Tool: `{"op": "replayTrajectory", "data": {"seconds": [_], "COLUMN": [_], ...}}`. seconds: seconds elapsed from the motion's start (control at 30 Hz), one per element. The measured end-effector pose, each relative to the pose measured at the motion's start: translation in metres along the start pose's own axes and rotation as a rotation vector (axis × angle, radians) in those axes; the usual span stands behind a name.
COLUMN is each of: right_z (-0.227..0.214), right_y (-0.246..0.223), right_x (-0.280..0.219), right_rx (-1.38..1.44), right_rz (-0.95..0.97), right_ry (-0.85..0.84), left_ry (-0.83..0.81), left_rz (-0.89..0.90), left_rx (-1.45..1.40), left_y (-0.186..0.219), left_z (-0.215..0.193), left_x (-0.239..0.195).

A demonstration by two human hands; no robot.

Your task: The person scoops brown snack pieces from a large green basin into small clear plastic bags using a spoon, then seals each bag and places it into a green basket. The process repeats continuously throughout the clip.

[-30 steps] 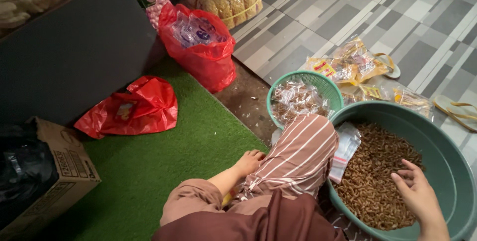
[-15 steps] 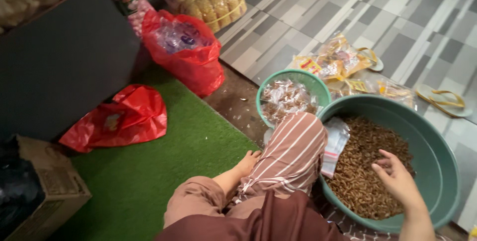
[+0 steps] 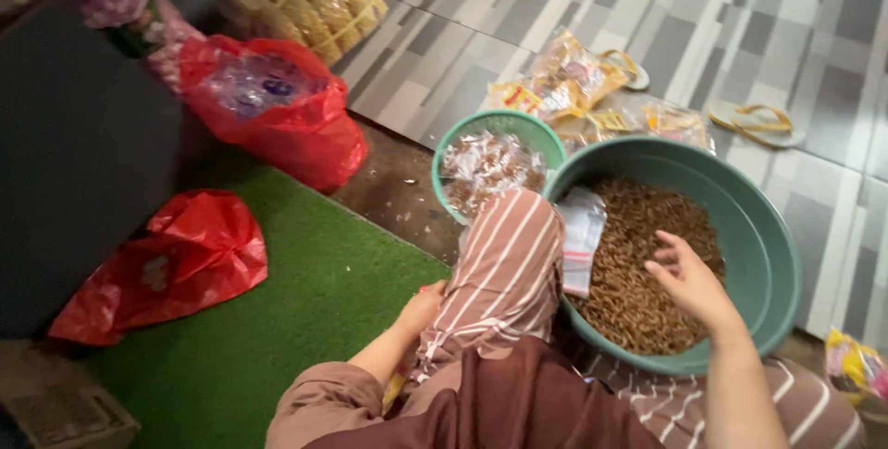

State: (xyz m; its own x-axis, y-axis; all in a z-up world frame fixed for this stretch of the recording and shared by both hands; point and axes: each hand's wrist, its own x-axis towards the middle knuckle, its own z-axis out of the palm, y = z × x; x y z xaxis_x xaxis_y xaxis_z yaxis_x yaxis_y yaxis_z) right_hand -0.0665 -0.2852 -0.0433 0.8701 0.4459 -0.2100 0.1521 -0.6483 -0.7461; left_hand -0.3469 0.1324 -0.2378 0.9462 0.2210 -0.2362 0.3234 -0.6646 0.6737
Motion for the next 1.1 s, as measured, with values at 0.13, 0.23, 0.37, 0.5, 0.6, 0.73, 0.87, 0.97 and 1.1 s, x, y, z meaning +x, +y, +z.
{"op": "replayTrajectory", "data": {"seconds": [0.13, 0.23, 0.37, 0.5, 0.6, 0.73, 0.87, 0.97, 1.1], "right_z": [0.005, 0.026, 0.071, 0.12, 0.146, 0.164, 0.168, 0.165, 0.159], "right_y": [0.014, 0.025, 0.037, 0.037, 0.03, 0.017, 0.023, 0.038, 0.052], "right_x": [0.0, 0.01, 0.033, 0.056, 0.065, 0.076, 0.082, 0.079, 0.076], "right_rx": [0.04, -0.065, -0.225, -0.412, -0.36, -0.366, -0.417, -0.449, -0.442], "right_rz": [-0.057, -0.056, -0.161, -0.011, 0.058, 0.246, 0.262, 0.17, 0.077], "right_ry": [-0.02, -0.022, -0.041, -0.041, 0.11, 0.188, 0.155, 0.177, 0.223], "left_ry": [0.032, 0.116, 0.086, 0.173, 0.37, 0.495, 0.44, 0.443, 0.396], "left_rz": [0.216, 0.292, 0.222, 0.209, 0.195, 0.204, 0.093, 0.104, -0.137], "left_rx": [0.266, 0.31, 0.327, 0.276, 0.23, 0.18, 0.11, -0.068, -0.202], "left_y": [-0.013, -0.016, -0.006, 0.02, 0.042, 0.057, 0.06, 0.061, 0.062], "left_z": [-0.002, -0.005, -0.016, -0.03, -0.039, -0.051, -0.053, -0.05, -0.054], "left_x": [-0.009, -0.013, -0.022, -0.031, -0.044, -0.058, -0.079, -0.09, -0.087]}}
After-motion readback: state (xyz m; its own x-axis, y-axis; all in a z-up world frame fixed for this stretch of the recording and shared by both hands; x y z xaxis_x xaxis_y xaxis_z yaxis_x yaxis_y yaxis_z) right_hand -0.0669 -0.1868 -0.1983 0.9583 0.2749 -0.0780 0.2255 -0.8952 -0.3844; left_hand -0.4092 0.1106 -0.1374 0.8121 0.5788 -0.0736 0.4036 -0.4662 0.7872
